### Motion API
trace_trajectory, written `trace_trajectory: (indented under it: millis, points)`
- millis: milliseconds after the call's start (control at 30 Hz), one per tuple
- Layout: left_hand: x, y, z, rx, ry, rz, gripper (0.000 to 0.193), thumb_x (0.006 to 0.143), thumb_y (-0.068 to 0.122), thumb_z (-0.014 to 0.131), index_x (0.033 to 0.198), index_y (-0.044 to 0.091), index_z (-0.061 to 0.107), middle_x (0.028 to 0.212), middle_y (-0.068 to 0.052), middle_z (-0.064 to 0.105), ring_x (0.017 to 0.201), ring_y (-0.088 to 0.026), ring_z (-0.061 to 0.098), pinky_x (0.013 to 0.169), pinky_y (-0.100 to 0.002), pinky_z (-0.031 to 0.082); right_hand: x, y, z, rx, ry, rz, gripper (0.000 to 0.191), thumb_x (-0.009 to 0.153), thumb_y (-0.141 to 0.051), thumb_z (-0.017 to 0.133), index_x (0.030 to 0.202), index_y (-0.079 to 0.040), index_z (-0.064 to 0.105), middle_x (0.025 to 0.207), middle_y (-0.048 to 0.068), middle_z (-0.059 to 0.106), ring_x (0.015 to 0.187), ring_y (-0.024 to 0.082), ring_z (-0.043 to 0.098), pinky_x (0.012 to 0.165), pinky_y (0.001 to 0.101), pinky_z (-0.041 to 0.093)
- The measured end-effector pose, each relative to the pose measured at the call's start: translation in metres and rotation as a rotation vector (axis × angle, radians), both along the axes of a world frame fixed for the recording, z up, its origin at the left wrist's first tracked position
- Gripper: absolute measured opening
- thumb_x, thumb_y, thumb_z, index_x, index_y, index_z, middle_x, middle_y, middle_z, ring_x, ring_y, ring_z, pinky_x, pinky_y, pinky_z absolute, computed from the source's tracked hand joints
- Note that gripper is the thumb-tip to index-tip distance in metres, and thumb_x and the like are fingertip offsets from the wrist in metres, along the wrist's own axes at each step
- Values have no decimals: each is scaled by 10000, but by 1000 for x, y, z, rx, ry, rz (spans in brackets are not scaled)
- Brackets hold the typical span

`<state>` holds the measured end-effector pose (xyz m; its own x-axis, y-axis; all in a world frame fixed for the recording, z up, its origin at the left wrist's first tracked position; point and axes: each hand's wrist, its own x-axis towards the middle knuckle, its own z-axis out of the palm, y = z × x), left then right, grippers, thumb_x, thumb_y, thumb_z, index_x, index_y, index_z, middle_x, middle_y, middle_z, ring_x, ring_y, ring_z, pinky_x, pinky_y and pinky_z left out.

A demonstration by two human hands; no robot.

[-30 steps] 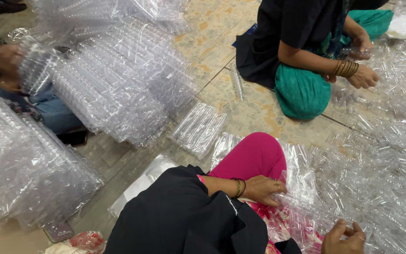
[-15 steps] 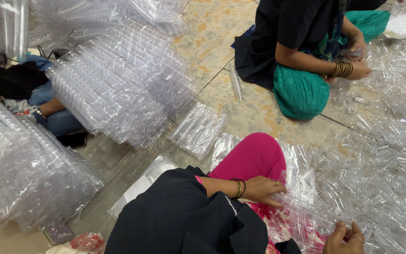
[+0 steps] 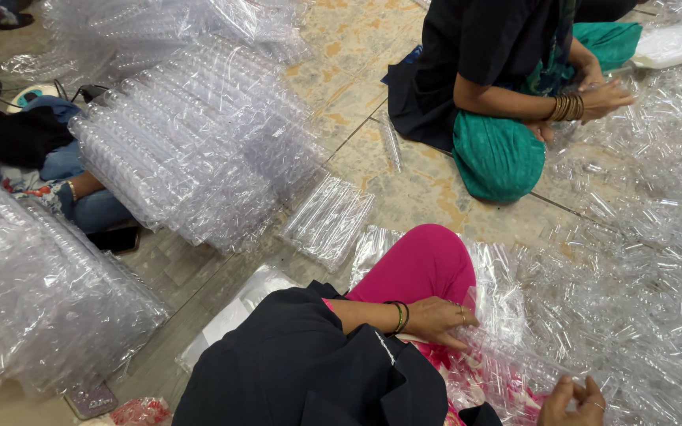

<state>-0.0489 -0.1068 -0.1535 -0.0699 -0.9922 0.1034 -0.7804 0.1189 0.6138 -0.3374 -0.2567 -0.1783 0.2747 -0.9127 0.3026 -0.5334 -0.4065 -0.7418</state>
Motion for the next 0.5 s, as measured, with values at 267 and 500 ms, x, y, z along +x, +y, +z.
trace_trajectory:
  millis: [267, 500]
  points:
    - [31, -33, 10, 0, 42, -64, 609, 868, 560, 756, 1166, 39, 656, 1029, -144, 666, 926, -321, 673, 818, -429, 544, 1, 17, 48, 40, -152, 60, 392, 1109, -77, 625, 1460, 94, 590, 991, 185, 685, 853, 201, 606, 758, 325, 506]
    - [48, -51, 42, -3, 363, -204, 402, 980, 313, 761, 1261, 32, 699, 1013, -136, 768, 880, -213, 739, 770, -350, 592, 3, 28, 85, 61, -408, 8, 365, 1099, -54, 660, 1423, 89, 575, 1135, 145, 733, 1043, 164, 688, 926, 283, 560]
